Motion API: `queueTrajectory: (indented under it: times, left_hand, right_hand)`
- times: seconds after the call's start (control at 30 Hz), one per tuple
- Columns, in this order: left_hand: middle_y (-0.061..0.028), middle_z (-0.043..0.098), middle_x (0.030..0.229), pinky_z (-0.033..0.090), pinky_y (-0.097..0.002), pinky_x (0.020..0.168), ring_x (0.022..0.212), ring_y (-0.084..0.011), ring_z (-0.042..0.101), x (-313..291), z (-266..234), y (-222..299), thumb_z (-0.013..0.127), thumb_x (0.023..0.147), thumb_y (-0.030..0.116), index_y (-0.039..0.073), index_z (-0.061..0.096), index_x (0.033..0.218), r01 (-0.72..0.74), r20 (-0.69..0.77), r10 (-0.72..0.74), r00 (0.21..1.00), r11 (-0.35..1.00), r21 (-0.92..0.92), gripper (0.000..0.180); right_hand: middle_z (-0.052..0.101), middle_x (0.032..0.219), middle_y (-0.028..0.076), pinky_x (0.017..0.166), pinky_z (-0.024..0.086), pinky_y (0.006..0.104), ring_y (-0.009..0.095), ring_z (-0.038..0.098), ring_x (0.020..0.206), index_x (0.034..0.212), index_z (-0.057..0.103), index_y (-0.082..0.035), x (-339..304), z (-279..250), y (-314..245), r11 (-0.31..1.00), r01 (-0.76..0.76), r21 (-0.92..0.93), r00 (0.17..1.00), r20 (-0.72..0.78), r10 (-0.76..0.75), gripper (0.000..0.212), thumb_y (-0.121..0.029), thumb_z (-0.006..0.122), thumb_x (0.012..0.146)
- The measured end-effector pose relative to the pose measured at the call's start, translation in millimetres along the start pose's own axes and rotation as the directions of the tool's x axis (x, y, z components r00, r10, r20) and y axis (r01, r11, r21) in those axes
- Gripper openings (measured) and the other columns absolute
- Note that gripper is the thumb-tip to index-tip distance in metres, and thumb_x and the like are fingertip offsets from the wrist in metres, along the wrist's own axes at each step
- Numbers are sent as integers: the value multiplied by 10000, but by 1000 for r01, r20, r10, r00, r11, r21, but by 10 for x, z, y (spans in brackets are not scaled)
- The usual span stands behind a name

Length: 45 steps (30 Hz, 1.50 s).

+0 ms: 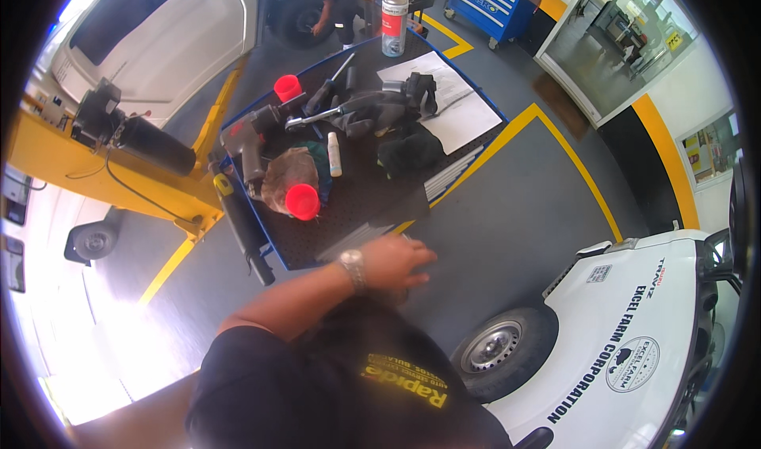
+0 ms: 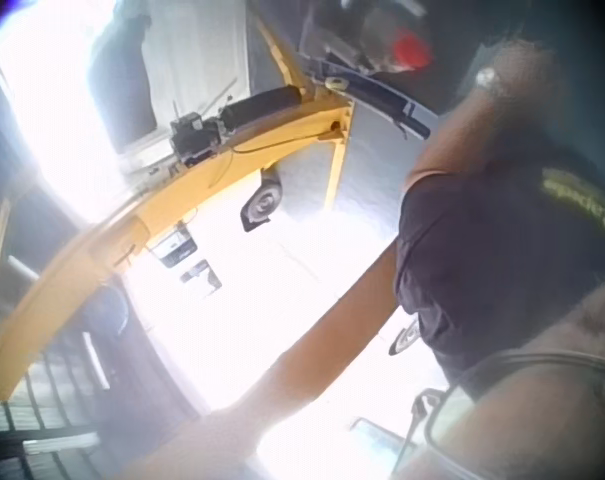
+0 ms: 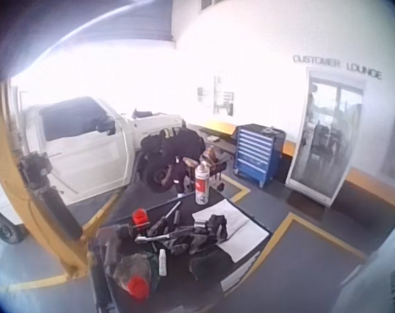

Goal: The person opens and closes multiple drawers in a tool chest, selects and places various tools and items, and handles a clipboard with a form. The person also walks around the garage and interacts with another person.

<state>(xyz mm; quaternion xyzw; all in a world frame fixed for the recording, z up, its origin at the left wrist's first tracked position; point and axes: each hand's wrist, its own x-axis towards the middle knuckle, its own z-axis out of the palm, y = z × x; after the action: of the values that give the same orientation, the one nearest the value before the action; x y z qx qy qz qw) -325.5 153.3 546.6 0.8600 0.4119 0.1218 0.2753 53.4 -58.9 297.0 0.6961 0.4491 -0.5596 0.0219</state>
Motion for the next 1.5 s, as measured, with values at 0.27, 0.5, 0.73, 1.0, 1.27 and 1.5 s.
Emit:
queueTrajectory:
  times: [0.27,0.5,0.73,1.0,1.27,1.5]
  left_hand:
    - [-98,634,1116,504,-412,868,980,-308,635,-22,-1463,-1632,662,850,269,92,614,1184,365,-367,-284,886,914,174,381]
    - [-134,611,1119,487,-449,871,976,-303,643,330,-1494,-2385,588,806,80,76,547,1266,500,-357,-370,858,765,407,461]
    - [-143,612,1109,487,-432,880,993,-340,625,320,-1666,-2626,625,844,116,57,528,1251,458,-324,-370,871,850,259,423]
    - [-193,645,835,480,-412,724,812,-364,636,475,-2189,-1535,688,870,216,17,610,1049,616,-591,-504,630,787,-14,279]
    - [-12,547,730,412,-229,552,605,-76,505,820,-1152,481,579,971,178,31,554,1215,510,-430,-764,480,643,-572,286]
    - [-24,525,711,352,-199,440,466,-57,414,201,686,1280,410,1051,319,24,484,1281,-161,-244,-965,-94,256,-953,382]
  right_hand:
    - [642,1157,193,843,520,372,275,672,954,1318,509,-19,598,-619,-2281,973,75,217,991,92,-97,504,-386,502,972]
    - [650,1138,162,822,512,345,232,653,896,1306,538,-25,910,-1499,-3920,805,591,45,760,-367,-537,471,-317,604,943]
    - [672,1085,161,844,499,355,237,651,916,1284,557,-21,1131,-1465,-3004,931,291,-222,898,-273,-345,469,-330,607,935]
    - [647,1176,204,921,487,364,284,643,1058,1231,593,14,1492,-1600,-1811,952,284,-117,945,-136,-298,453,-339,594,947]
    - [642,1103,135,822,503,297,204,644,964,1303,504,40,2311,-2041,-3471,601,425,678,685,193,-702,469,-165,616,896]
    - [573,941,60,788,475,408,208,595,852,1019,476,-99,2520,-1620,-4404,515,-41,856,803,334,-493,190,-101,535,838]
